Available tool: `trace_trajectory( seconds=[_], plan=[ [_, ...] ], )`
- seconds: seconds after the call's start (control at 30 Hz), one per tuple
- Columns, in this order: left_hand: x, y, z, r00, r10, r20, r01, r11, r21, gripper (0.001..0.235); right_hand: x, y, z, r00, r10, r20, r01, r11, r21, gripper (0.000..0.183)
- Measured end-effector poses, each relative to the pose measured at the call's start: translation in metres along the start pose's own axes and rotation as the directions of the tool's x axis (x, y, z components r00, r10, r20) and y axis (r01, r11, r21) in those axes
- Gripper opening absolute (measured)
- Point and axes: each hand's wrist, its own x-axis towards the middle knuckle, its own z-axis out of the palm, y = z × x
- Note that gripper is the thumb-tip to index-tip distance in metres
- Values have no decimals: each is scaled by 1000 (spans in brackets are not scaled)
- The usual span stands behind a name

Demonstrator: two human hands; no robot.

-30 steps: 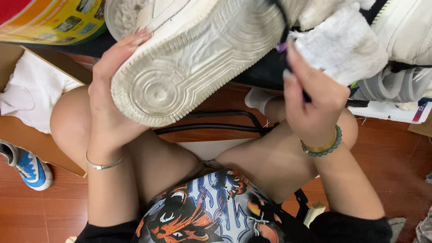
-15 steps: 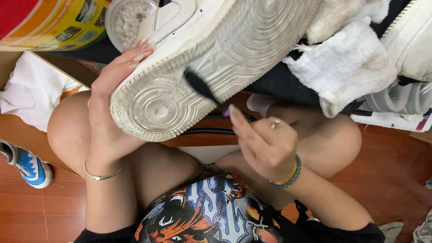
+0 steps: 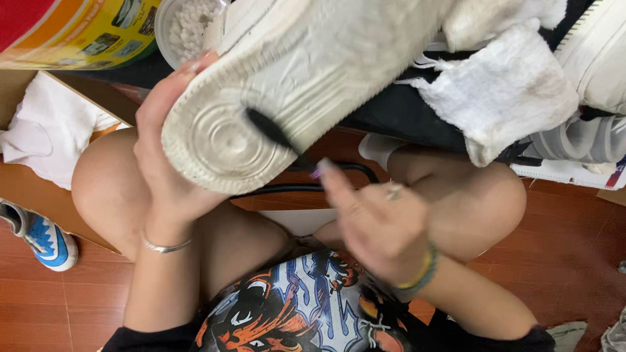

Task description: The person scrubs the sole of a white sneaker with a purple toothbrush and wipes it with a white cloth. They repeatedly scrub the sole's grooves and wipe away residue, handling the shoe and cloth throughout the process.

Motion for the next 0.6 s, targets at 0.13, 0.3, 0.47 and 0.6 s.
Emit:
trace_trajectory(
  seconds=[0.13, 0.3, 0.47, 0.6],
  plan=[
    [1, 5, 6, 999, -21, -43, 24, 998, 51, 90, -1, 28, -15, 973, 226, -52, -229, 971, -70, 45],
    [3, 4, 10, 997, 35, -75, -22, 986, 165, 94, -14, 9, -9, 999, 21, -29, -25, 984, -175, 44],
    [2, 1, 13, 994, 37, -107, -23, 991, 130, 96, -10, 16, -5, 971, 225, -75, -225, 974, 18, 45],
    [1, 1, 12, 995, 36, -94, -24, 992, 121, 97, -15, 16, 0, 978, 198, -68, -197, 980, 18, 24]
  ],
)
